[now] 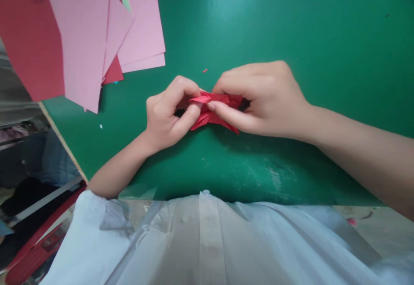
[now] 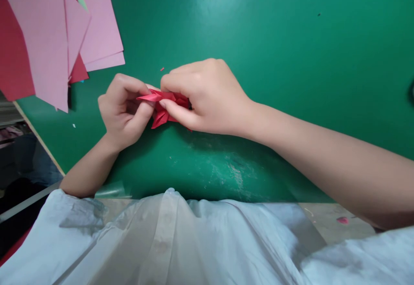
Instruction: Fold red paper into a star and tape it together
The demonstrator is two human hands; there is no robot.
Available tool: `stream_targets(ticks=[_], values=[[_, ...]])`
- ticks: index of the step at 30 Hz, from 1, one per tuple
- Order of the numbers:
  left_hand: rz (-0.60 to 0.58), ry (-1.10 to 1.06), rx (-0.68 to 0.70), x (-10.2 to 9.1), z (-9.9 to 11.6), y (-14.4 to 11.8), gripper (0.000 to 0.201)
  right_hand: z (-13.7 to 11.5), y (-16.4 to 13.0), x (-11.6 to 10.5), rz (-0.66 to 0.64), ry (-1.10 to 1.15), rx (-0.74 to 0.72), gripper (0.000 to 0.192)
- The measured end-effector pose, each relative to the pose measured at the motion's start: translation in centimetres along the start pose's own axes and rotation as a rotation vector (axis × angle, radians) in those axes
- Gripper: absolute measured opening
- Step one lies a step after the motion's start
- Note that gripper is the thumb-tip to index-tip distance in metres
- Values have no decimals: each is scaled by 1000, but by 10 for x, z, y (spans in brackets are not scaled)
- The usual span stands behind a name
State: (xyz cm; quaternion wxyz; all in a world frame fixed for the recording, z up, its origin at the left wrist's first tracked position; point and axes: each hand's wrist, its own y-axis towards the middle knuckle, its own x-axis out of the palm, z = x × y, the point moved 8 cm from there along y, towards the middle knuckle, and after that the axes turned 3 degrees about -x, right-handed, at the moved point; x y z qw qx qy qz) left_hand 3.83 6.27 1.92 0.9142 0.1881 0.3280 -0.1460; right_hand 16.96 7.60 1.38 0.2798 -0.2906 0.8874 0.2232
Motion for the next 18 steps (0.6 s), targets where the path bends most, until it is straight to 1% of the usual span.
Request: stream_targets(ticks=[4, 7, 9, 13, 18], values=[[11, 61, -1, 1, 4, 0, 14, 0, 0, 3, -25, -48, -18, 30], [41, 174, 63, 0, 13, 1, 14, -1, 0, 4, -42, -60, -27, 28], [41, 220, 99, 1, 18, 0, 15, -1, 0, 4, -39, -52, -30, 25], [10, 212, 95, 3, 19, -1, 14, -3, 1, 1, -7, -16, -38, 23], [63, 227, 124, 0, 22, -1, 10, -3, 0, 0, 13, 29, -40, 20]])
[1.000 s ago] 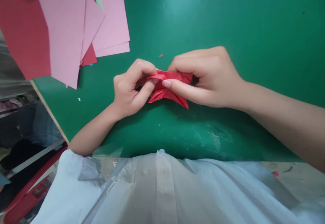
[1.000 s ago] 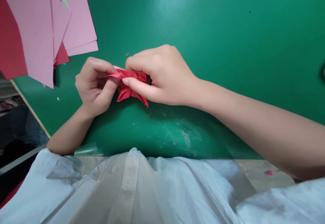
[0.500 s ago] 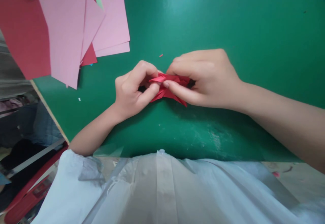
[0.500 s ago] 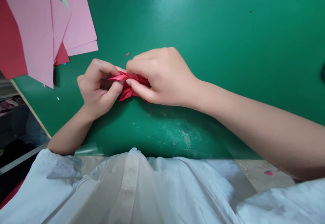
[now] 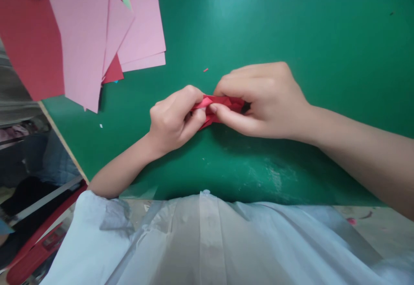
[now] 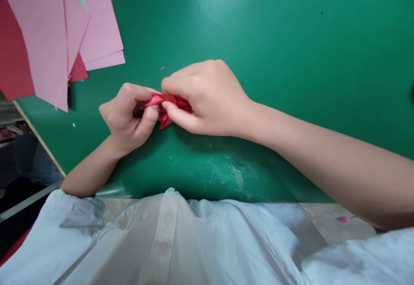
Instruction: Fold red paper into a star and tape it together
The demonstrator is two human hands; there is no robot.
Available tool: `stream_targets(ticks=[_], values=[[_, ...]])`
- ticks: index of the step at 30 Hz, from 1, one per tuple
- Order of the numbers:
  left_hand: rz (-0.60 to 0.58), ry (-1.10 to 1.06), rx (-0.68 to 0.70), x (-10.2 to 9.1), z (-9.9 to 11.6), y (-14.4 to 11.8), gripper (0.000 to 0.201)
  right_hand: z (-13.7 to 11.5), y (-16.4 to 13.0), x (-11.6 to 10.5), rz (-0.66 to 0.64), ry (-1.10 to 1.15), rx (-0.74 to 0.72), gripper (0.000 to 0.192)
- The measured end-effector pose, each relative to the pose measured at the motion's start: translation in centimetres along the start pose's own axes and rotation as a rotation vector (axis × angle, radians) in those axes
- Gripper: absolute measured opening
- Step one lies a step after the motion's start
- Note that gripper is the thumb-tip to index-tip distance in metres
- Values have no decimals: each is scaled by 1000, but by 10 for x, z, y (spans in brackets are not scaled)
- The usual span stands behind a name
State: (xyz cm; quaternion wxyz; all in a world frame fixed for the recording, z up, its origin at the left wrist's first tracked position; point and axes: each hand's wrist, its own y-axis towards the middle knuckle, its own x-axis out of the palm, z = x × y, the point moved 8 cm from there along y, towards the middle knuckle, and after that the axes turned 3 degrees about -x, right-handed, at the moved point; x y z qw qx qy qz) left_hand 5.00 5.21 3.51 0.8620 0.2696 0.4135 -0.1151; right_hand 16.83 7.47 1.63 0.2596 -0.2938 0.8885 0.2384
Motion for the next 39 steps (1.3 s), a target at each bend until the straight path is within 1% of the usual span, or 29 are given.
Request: stream_targets(ticks=[3, 6, 8, 12, 15, 21, 25, 27, 30, 33, 36, 39], values=[[-37, -94, -42, 1, -7, 2, 10, 1, 1, -1, -16, 39, 3, 22], [-161, -273, -135, 9, -18, 2, 10, 3, 2, -2, -53, 76, 25, 27], [-229, -376, -162, 14, -23, 1, 12, 4, 3, -4, -65, 99, 36, 30], [-296, -468, -141, 16, -24, 1, 17, 7, 3, -2, -82, 126, 53, 34], [-317, -489, -121, 17, -21, 2, 18, 8, 3, -1, -74, 113, 54, 37], [-316, -445, -117, 18, -19, 2, 21, 4, 3, 0, -105, 65, 66, 35], [-326, -413, -92, 16, -17, -1, 16, 5, 3, 0, -96, 27, 83, 35], [-294, -369, -54, 12, -15, -1, 14, 4, 3, 1, -86, 2, 62, 33], [-201, -250, 31, 6, -9, 2, 17, 1, 2, 3, -71, -54, 1, 28], [-134, -152, 83, 5, -6, 5, 17, -2, 2, 4, -56, -90, -47, 27], [-91, -169, 124, 4, -4, 6, 11, 0, 2, 4, -58, -95, -20, 25], [-73, -187, 126, 3, -3, 6, 9, 2, 2, 2, -47, -86, 27, 24]])
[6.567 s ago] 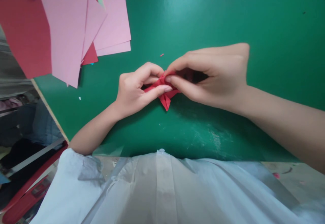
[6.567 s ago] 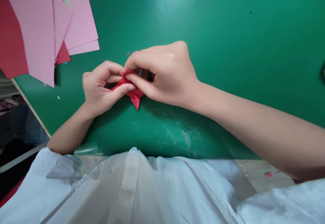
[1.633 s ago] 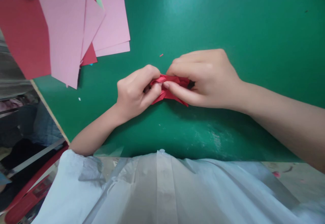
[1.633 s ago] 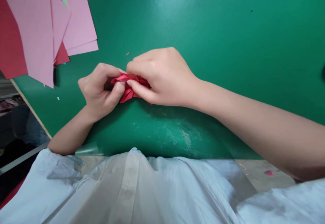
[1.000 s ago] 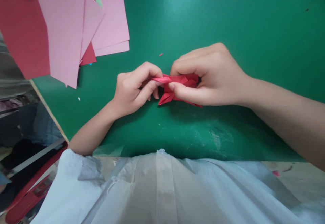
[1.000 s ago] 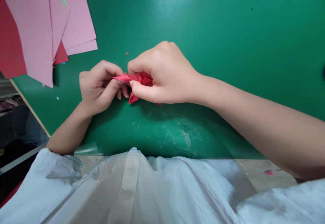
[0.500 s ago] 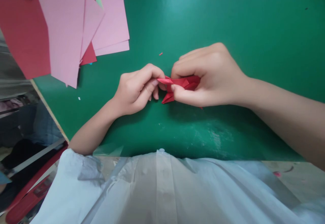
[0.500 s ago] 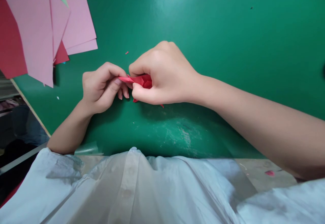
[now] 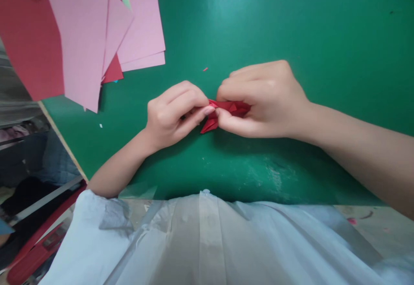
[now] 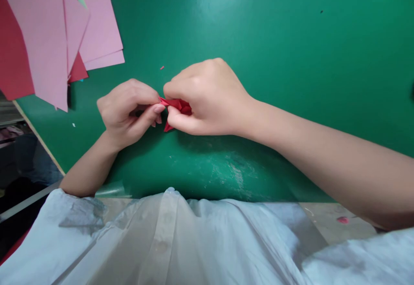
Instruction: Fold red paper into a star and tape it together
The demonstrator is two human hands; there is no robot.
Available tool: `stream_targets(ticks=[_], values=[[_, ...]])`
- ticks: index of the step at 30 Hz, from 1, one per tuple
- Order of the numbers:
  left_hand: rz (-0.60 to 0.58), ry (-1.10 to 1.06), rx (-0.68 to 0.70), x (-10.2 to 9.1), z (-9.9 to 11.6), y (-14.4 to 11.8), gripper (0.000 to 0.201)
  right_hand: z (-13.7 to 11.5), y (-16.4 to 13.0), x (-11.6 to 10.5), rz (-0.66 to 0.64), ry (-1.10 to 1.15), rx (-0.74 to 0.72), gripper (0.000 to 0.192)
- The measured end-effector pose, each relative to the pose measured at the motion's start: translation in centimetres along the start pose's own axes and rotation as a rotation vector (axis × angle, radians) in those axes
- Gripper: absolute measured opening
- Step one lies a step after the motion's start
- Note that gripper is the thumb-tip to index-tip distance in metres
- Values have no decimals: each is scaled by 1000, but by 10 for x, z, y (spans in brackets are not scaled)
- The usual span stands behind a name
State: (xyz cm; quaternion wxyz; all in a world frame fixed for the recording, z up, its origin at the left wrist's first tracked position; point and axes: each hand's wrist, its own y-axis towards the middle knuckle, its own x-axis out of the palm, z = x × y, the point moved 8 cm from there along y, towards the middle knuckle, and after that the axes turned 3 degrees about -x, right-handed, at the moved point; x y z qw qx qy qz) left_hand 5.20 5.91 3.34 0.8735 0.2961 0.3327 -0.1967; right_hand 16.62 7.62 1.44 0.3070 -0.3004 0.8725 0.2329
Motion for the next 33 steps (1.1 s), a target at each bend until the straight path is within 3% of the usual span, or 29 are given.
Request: stream_targets(ticks=[9, 16, 25, 30, 33], values=[[142, 214, 107, -4, 18, -9, 8, 2, -2, -3, 30, 47, 41, 24], [123, 300, 267, 0, 25, -15, 5, 2, -1, 0, -26, 68, 36, 26], [118, 322, 212, 1, 21, -15, 5, 2, -1, 1, -14, 34, 23, 29], [178, 260, 131, -4, 15, -9, 9, -1, -1, 2, -20, -16, -43, 26], [157, 238, 162, -2, 15, -8, 9, -1, -1, 4, -43, -54, -45, 28]])
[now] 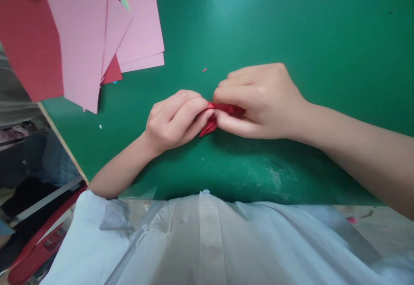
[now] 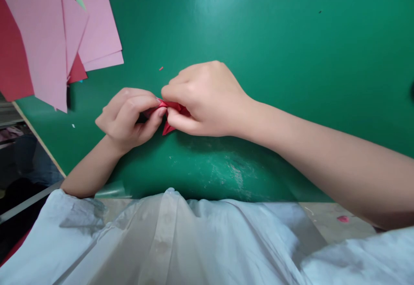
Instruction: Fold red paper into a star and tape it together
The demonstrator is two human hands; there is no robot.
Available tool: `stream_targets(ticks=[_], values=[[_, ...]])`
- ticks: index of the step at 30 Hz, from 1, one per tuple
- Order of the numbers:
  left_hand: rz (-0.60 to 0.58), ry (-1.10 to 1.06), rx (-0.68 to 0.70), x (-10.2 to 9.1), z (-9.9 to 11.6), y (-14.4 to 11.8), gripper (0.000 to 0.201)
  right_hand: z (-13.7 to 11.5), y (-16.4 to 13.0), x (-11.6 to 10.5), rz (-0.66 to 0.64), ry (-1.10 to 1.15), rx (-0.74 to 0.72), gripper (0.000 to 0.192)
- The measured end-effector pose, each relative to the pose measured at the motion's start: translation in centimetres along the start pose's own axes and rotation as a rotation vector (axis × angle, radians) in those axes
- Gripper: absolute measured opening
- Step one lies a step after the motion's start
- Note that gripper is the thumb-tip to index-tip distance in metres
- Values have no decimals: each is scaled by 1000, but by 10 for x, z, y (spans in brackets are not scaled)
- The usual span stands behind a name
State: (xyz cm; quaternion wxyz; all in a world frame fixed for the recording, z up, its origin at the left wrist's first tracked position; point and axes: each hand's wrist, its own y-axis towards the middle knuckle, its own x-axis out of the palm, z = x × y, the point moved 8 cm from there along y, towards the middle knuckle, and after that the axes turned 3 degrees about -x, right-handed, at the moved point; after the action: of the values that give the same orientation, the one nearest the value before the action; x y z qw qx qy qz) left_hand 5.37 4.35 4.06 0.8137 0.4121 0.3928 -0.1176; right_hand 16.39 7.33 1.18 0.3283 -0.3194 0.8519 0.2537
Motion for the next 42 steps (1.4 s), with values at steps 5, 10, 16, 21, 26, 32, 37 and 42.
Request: stream_targets(ticks=[5, 10, 16, 21, 26, 32, 37, 42], values=[[-74, -43, -36, 3, -3, 1, 5, 0, 0, 2, -26, -26, -2, 29], [-175, -186, -108, 6, -13, 6, 6, -1, 0, 1, -39, 8, -15, 34], [-196, -323, -188, 8, -25, 8, 14, 0, 2, -1, -58, 133, -16, 38], [-282, -355, -208, 14, -24, 7, 22, -3, 2, -2, -74, 209, -58, 40], [-341, -376, -178, 16, -22, 8, 25, -2, 1, -2, -65, 196, -51, 38], [-183, -219, -150, 6, -16, 7, 23, 1, 1, -2, -57, 200, -5, 37], [-104, -36, -97, 2, -9, -1, 23, 2, 1, -2, -62, 216, 1, 36], [-48, 59, -45, -2, -7, -3, 27, 2, 2, -2, -55, 230, 5, 37]])
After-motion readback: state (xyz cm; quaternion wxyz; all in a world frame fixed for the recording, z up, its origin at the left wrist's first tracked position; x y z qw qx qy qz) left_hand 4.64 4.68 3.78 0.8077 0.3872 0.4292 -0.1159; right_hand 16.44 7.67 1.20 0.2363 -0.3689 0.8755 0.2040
